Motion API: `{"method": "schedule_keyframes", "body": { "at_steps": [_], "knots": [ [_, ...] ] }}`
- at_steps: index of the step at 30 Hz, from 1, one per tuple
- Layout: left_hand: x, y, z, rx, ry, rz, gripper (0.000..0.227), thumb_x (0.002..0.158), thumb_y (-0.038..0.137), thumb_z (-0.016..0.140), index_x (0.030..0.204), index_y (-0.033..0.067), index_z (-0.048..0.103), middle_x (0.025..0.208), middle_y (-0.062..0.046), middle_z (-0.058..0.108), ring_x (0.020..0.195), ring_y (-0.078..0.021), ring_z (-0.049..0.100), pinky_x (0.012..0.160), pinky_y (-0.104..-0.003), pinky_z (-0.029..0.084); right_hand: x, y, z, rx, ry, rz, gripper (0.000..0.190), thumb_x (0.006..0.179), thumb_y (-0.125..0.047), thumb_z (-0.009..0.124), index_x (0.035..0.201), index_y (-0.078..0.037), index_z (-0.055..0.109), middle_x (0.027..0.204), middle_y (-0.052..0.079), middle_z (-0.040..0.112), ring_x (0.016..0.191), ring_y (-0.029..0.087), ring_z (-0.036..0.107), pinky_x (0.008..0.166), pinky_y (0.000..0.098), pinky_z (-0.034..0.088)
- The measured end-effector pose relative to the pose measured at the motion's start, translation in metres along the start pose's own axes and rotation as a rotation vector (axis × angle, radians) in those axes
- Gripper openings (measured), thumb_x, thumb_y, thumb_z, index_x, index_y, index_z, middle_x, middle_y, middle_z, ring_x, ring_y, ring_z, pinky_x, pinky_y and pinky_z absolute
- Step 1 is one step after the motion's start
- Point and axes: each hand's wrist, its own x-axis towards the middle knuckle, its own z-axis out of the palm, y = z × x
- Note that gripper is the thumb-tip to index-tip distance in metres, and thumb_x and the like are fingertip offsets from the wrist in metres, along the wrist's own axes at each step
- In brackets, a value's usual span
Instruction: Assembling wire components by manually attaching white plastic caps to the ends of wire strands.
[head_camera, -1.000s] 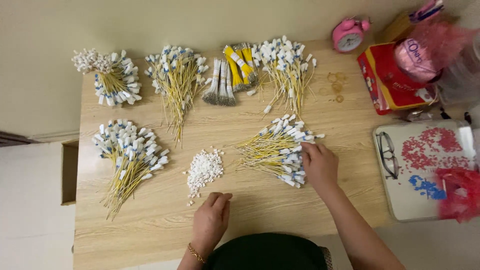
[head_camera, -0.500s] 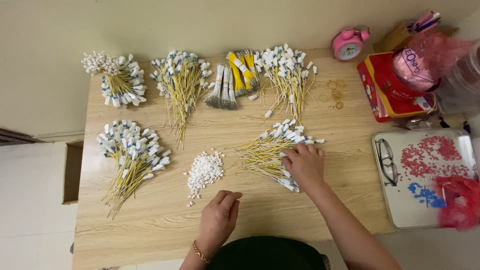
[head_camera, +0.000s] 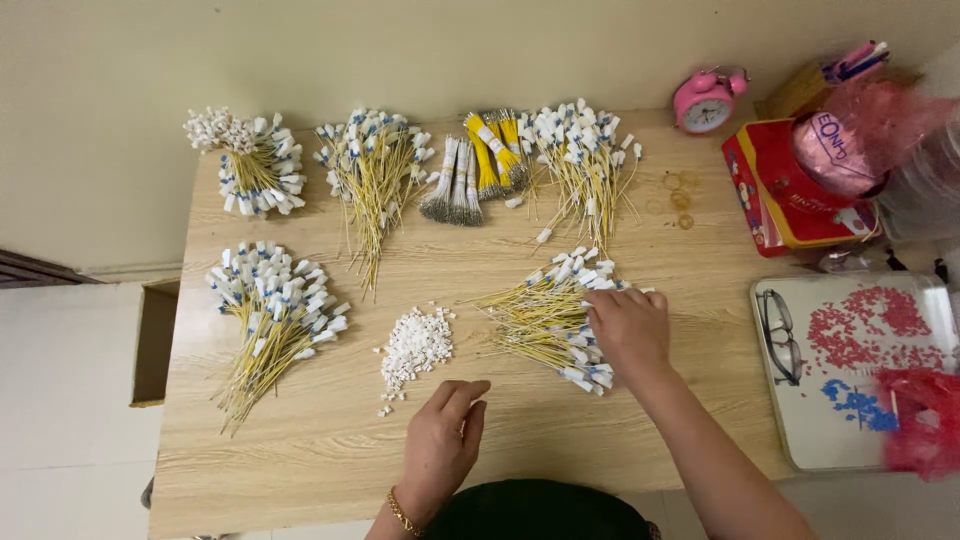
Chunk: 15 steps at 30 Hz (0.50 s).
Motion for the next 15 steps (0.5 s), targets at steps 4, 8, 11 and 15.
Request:
{"method": "schedule_keyframes", "body": {
  "at_steps": [4, 8, 11, 15],
  "knots": [
    [0.013, 0.026, -0.008, 0.056, 0.089, 0.084, 0.032, 0.084, 0.010, 0.072, 0.116, 0.0103, 0.070, 0.100, -0.004, 0.072, 0.086, -0.0213, 0.068, 0.078, -0.032, 0.054, -0.015, -0.005, -0.031, -0.006, 0.348, -0.176, 0.018, 0.088, -0.017, 0.072, 0.106, -0.019, 0.075, 0.101, -0.007, 0.077, 0.096, 0.015, 0.071, 0.097, 0.0360, 0.041],
    [0.043, 0.051, -0.018, 0.087, 0.121, 0.223, 0.042, 0.091, 0.023, 0.071, 0.129, 0.0067, 0.062, 0.112, -0.006, 0.073, 0.108, -0.0207, 0.064, 0.097, -0.037, 0.044, -0.036, -0.032, -0.092, 0.188, 0.261, -0.218, 0.008, 0.089, -0.022, 0.072, 0.098, -0.020, 0.072, 0.105, -0.011, 0.076, 0.095, 0.012, 0.067, 0.101, 0.0367, 0.041],
    [0.064, 0.074, -0.032, 0.082, -0.005, 0.276, 0.052, 0.098, 0.035, 0.059, 0.138, 0.0026, 0.057, 0.134, -0.012, 0.069, 0.138, -0.0315, 0.051, 0.121, -0.057, 0.021, -0.050, -0.049, -0.126, 0.461, 0.214, -0.235, 0.013, 0.085, -0.016, 0.074, 0.098, -0.017, 0.077, 0.103, -0.004, 0.077, 0.099, 0.015, 0.067, 0.089, 0.0318, 0.052],
    [0.074, 0.079, -0.036, -0.135, -0.215, 0.244, 0.032, 0.094, 0.035, 0.063, 0.112, 0.0114, 0.074, 0.110, -0.006, 0.077, 0.131, -0.0306, 0.057, 0.118, -0.066, 0.014, -0.054, -0.057, -0.142, 0.549, 0.220, -0.370, 0.040, 0.072, -0.004, 0.078, 0.110, -0.013, 0.071, 0.101, -0.003, 0.075, 0.099, 0.019, 0.065, 0.095, 0.0370, 0.049]
  ]
}}
